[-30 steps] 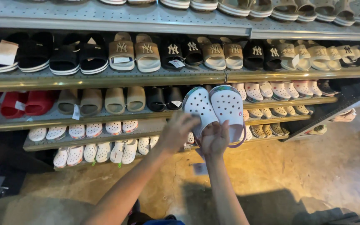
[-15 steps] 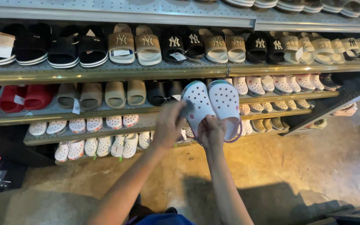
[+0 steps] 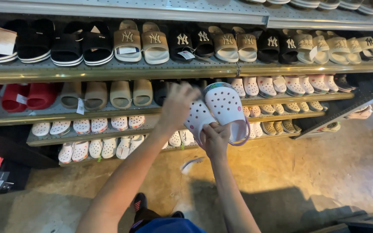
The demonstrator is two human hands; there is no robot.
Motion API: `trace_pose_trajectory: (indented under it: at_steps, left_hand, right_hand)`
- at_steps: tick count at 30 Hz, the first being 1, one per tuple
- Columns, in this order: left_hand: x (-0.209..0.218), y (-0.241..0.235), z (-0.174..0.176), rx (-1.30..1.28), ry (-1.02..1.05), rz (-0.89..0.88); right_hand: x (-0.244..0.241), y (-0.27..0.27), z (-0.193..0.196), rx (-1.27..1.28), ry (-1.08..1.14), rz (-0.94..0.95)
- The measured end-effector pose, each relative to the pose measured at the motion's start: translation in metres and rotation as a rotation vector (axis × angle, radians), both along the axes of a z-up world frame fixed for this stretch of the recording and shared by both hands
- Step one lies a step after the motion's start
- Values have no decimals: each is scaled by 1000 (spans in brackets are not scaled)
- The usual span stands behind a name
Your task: Cleaning a pair of white clogs using a black cloth in a retail environment.
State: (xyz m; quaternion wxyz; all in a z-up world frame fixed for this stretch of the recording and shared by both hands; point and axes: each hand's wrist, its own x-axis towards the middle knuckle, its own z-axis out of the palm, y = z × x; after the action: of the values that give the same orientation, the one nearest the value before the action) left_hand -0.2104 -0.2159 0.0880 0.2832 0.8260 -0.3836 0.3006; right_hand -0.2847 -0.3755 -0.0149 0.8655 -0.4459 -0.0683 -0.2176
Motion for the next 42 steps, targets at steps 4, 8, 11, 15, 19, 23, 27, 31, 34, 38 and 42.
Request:
trace_pose_trajectory:
  at_steps: [4, 8, 11, 15, 19, 23, 27, 31, 34, 38, 42]
  left_hand:
    - [-8, 0, 7, -251, 25, 135]
    - [-46, -14, -40, -312, 48, 99]
    - [-66, -12, -61, -261, 195, -62]
    - [-53, -3, -19, -410, 99, 27]
    - [-58, 0, -14, -543, 110, 86]
    - [-74, 1, -44, -308, 270, -51]
    - [-74, 14, -15, -456, 237, -54]
    - [-47, 26, -3, -530, 249, 41]
    - [-33, 24, -10, -626, 440, -38]
    - [-45, 8, -27, -538, 455, -239]
    - [-55, 4, -27, -524, 611, -205]
  right_hand:
    - [9, -6, -4, 123, 19, 21]
    - [27, -23, -5, 376, 26, 25]
    - [19, -22, 32, 403, 19, -4]
    - [19, -21, 23, 390, 49, 15]
    - [14, -13, 31, 294, 20, 24]
    - [30, -33, -1, 413, 201, 114]
    - [30, -39, -23, 298, 415, -50]
    - [16, -23, -4, 272, 467, -97]
    - [17, -27, -17, 265, 457, -69]
    - [25, -31, -33, 274, 349, -5]
    - [28, -33, -27, 281, 361, 1]
